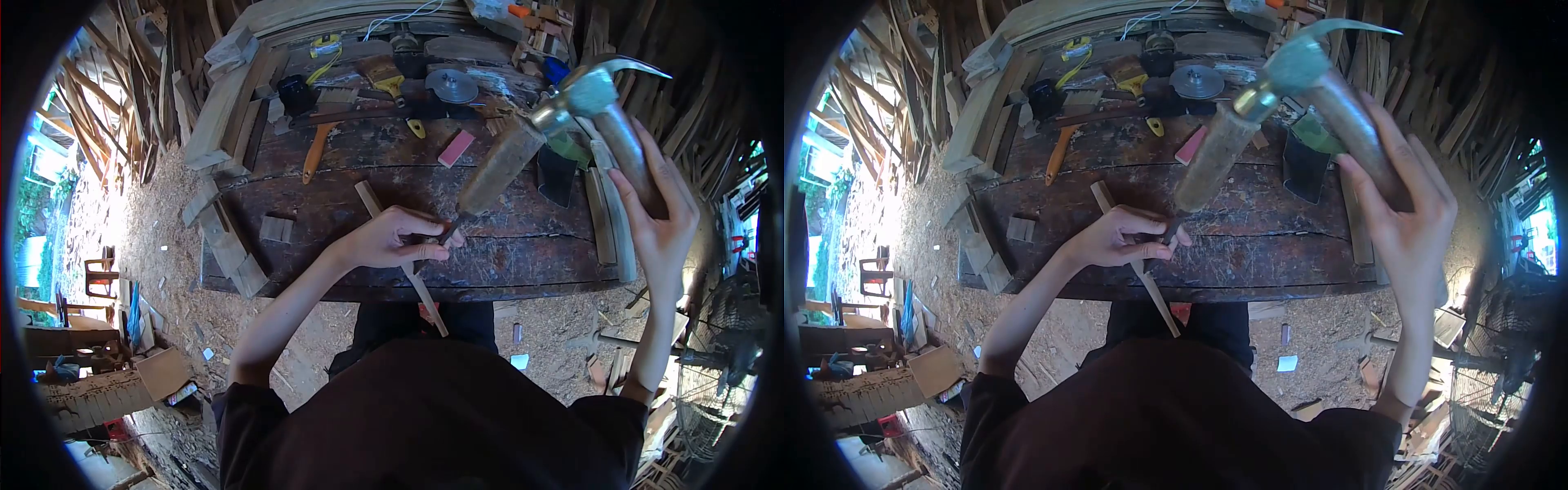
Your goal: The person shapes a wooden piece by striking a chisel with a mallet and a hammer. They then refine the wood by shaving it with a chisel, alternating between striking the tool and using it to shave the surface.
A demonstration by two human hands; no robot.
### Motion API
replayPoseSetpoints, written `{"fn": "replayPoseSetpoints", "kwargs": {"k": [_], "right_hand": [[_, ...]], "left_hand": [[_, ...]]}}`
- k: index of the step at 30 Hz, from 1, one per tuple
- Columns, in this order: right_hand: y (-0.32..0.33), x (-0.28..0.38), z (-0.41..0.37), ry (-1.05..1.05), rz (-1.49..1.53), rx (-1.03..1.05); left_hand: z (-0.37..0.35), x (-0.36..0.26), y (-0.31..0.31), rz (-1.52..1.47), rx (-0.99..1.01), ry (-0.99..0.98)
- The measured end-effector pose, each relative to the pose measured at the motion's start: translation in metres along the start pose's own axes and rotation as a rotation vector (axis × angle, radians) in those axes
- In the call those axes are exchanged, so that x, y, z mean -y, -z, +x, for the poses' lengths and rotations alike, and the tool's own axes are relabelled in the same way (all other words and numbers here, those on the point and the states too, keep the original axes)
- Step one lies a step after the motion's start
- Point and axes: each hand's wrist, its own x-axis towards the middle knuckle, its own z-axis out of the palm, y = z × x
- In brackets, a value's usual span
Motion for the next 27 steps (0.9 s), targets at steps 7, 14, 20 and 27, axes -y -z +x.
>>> {"fn": "replayPoseSetpoints", "kwargs": {"k": [7,14,20,27], "right_hand": [[-0.006,-0.019,-0.026,-0.154,0.107,-0.092],[-0.069,-0.025,-0.099,0.052,0.016,0.365],[-0.080,-0.019,-0.105,0.121,0.030,0.354],[-0.086,0.016,-0.093,0.116,0.215,0.329]], "left_hand": [[0.005,0.005,0.010,0.084,-0.272,-0.016],[0.022,0.019,0.020,-0.014,-0.629,-0.047],[0.018,0.014,0.020,-0.055,-0.542,-0.033],[0.015,0.011,0.009,-0.160,-0.661,-0.004]]}}
